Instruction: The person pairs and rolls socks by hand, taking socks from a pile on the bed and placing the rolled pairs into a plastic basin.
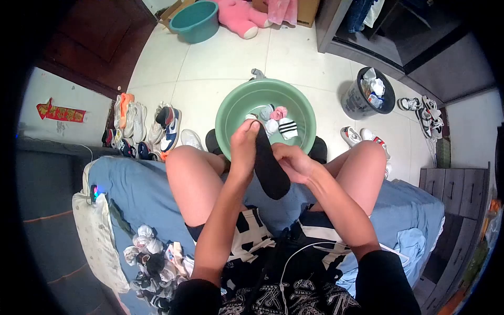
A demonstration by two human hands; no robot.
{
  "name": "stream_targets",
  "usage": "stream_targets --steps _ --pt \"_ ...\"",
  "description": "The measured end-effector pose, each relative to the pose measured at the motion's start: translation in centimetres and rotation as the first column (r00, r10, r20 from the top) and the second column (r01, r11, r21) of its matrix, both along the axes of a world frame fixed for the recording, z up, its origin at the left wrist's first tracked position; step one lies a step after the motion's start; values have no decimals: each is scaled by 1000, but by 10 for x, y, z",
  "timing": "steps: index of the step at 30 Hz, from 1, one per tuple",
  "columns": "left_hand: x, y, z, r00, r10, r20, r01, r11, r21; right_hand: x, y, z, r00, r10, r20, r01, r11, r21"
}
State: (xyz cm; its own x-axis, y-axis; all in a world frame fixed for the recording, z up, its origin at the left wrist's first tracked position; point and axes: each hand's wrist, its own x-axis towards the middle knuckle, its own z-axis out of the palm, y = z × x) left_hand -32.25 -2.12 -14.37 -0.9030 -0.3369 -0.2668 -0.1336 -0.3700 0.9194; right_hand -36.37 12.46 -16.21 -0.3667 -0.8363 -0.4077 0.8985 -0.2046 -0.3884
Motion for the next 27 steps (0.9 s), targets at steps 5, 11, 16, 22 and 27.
stream_targets --steps 5,11,16,22,27 --pt "0 2 -8 995 -78 -66 57 959 -276 -3 7 27 952 208 -224 -180 974 137" --pt "-5 8 -12 989 -6 -150 -15 991 -134 -13 7 27 938 -99 -333 161 974 162" --pt "0 8 28 983 -144 -112 117 969 -219 -20 8 36 785 -207 -584 395 894 213" --pt "-8 -4 21 993 50 -104 -67 983 -171 -34 17 37 615 -32 -788 479 809 342" --pt "-10 0 5 995 -42 -87 17 964 -265 -25 5 25 328 -28 -944 612 768 190"
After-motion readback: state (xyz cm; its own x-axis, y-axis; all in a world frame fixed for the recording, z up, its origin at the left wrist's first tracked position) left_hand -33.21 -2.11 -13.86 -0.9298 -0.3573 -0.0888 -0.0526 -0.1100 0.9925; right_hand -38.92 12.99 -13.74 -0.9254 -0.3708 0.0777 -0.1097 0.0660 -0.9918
